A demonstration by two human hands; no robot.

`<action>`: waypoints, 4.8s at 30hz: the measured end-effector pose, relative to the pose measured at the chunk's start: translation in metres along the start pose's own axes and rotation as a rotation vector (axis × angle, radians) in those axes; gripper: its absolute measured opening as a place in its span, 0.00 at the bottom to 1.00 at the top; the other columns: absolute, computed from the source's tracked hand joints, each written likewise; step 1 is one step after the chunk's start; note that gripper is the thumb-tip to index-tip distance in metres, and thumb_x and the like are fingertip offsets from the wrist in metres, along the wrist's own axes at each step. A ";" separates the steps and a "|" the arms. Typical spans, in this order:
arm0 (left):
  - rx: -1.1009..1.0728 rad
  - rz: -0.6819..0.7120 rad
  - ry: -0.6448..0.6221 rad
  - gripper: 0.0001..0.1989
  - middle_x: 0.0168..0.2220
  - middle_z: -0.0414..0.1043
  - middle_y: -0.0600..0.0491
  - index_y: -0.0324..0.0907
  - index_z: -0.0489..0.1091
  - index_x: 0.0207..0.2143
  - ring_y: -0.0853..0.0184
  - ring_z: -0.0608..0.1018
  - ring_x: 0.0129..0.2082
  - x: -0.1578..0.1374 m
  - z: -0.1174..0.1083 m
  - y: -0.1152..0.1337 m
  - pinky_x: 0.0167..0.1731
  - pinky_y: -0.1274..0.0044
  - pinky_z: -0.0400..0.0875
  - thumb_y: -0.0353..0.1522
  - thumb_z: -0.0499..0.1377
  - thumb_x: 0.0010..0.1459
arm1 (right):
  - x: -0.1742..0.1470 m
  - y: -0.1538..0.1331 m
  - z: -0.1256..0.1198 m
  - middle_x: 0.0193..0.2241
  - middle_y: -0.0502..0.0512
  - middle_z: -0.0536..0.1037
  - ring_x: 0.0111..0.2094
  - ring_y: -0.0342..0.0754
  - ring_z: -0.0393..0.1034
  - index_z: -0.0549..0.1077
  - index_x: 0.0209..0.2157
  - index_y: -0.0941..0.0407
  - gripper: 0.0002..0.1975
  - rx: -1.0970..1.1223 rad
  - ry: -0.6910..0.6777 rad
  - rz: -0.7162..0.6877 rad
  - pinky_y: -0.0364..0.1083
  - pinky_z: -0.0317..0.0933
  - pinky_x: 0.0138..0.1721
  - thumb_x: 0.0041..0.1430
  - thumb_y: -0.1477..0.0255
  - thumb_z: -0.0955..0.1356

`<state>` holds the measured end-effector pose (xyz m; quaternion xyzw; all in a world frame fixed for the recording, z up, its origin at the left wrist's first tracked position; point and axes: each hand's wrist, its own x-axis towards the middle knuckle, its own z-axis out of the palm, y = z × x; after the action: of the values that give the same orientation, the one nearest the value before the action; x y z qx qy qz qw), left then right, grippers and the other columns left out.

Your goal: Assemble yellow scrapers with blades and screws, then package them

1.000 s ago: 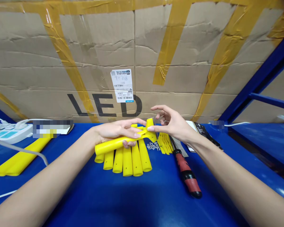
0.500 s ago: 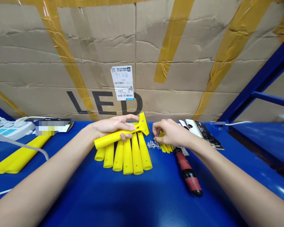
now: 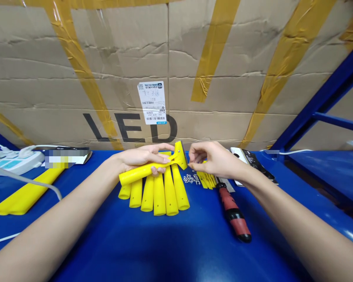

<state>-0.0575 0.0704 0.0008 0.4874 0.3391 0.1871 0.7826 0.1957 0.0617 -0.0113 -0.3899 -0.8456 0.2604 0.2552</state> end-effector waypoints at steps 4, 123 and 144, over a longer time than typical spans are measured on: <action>-0.015 0.008 -0.028 0.22 0.30 0.68 0.57 0.45 0.61 0.54 0.77 0.70 0.22 0.000 0.007 -0.002 0.23 0.85 0.61 0.23 0.62 0.60 | -0.002 -0.004 -0.004 0.27 0.46 0.73 0.29 0.44 0.73 0.63 0.31 0.53 0.10 0.075 0.051 -0.082 0.43 0.65 0.32 0.55 0.77 0.69; 0.086 0.512 0.593 0.25 0.23 0.70 0.62 0.47 0.59 0.45 0.76 0.67 0.14 -0.016 0.092 -0.046 0.12 0.85 0.63 0.37 0.71 0.53 | -0.104 0.009 -0.022 0.20 0.44 0.68 0.15 0.41 0.60 0.65 0.38 0.50 0.17 0.472 0.564 0.305 0.41 0.55 0.16 0.64 0.52 0.67; 0.016 0.528 0.635 0.23 0.29 0.74 0.58 0.45 0.60 0.45 0.78 0.68 0.14 -0.018 0.093 -0.058 0.12 0.85 0.65 0.35 0.70 0.54 | -0.100 0.011 -0.012 0.26 0.48 0.71 0.21 0.44 0.66 0.68 0.42 0.48 0.14 0.542 0.567 0.275 0.44 0.63 0.20 0.66 0.53 0.66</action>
<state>-0.0056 -0.0261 -0.0167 0.4818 0.4285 0.5198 0.5604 0.2660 -0.0086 -0.0330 -0.4741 -0.5827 0.3875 0.5343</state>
